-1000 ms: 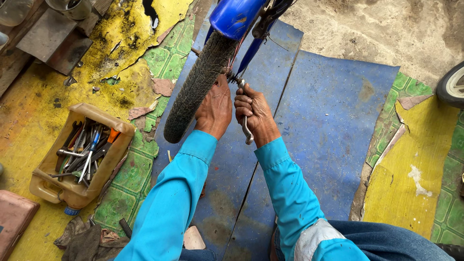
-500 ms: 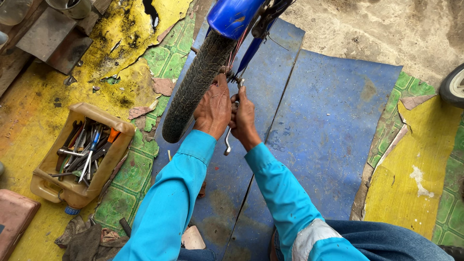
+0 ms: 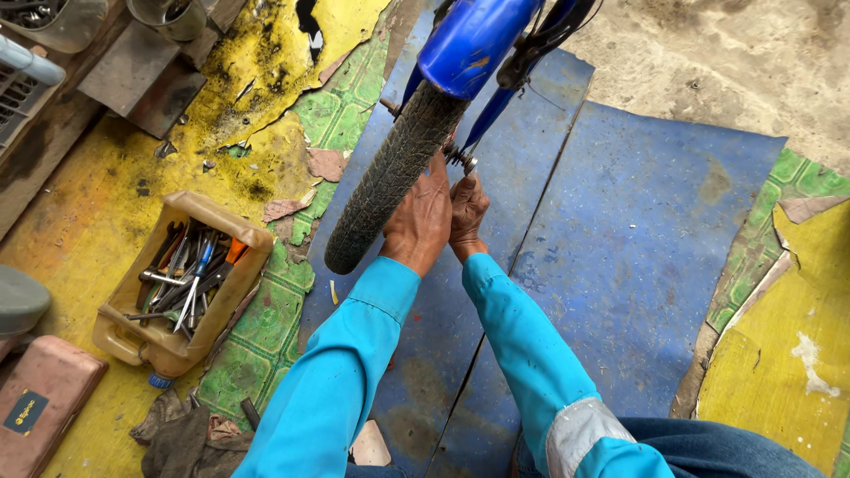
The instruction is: The person works on the front wheel of a blue bicycle, using a wrench to loosen and tighten the axle nut while steadying the wheel with the other hand. They reposition the wrench repeatedly on the nut, then continue working on the wheel hub area near the spokes.
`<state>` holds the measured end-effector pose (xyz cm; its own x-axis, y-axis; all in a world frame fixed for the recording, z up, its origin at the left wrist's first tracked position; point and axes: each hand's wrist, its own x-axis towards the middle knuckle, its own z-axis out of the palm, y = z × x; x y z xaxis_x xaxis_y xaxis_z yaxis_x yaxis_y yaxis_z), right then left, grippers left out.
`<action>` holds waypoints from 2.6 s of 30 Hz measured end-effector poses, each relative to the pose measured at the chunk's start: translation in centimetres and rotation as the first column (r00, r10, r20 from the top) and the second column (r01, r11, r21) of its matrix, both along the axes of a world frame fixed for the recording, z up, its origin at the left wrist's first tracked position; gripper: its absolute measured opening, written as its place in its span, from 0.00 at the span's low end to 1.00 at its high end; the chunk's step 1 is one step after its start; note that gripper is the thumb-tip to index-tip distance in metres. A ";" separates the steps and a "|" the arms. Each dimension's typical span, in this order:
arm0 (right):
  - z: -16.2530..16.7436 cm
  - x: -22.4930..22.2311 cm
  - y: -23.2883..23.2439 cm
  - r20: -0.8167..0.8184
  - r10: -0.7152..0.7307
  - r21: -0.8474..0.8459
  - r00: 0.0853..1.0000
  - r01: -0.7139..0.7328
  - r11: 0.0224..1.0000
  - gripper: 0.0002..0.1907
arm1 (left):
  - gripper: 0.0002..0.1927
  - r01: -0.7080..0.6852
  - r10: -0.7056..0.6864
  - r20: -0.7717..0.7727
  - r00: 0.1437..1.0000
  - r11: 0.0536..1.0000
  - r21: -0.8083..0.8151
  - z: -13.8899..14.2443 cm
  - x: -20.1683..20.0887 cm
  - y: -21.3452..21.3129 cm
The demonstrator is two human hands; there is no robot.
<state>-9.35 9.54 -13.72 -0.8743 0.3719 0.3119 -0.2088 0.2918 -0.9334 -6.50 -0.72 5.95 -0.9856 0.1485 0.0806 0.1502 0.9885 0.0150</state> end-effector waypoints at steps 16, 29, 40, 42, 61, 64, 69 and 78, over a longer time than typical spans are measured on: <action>1.5 2.4 0.3 0.157 0.105 -0.537 0.982 -0.005 0.844 0.29 | 0.24 -0.119 0.001 0.327 0.945 0.933 0.340 -0.6 -0.4 0.1; 6.6 4.3 2.4 0.276 0.478 -0.933 0.834 0.113 0.342 0.23 | 0.16 -0.054 0.010 0.135 0.991 0.942 0.333 -2.2 -0.8 0.0; 10.4 2.6 4.6 0.252 0.604 -0.962 0.756 0.262 0.073 0.19 | 0.17 0.042 -0.030 -0.048 0.998 0.961 0.274 -2.4 -0.7 -0.2; 10.7 2.5 4.8 0.210 0.604 -0.963 0.769 0.271 -0.010 0.18 | 0.16 0.020 -0.028 0.025 0.999 0.958 0.285 -2.3 -0.6 -0.2; 7.1 3.3 1.0 0.354 0.379 -0.878 0.855 0.163 0.450 0.20 | 0.18 -0.008 -0.008 0.063 0.998 0.965 0.263 -1.8 -0.5 -0.2; 4.7 4.1 -0.5 0.252 0.151 -0.641 0.956 0.048 0.766 0.23 | 0.24 0.003 -0.021 0.067 0.998 0.965 0.263 -2.2 -0.4 0.0; 2.0 3.0 -1.1 0.021 -0.070 -0.124 0.997 0.072 0.990 0.23 | 0.34 0.015 -0.013 -0.115 0.993 1.000 0.018 -2.0 -0.1 0.4; -0.4 0.9 -1.1 0.010 -0.058 -0.098 0.998 0.059 0.993 0.22 | 0.36 0.053 -0.054 0.009 0.999 0.998 0.038 -2.6 -0.3 0.1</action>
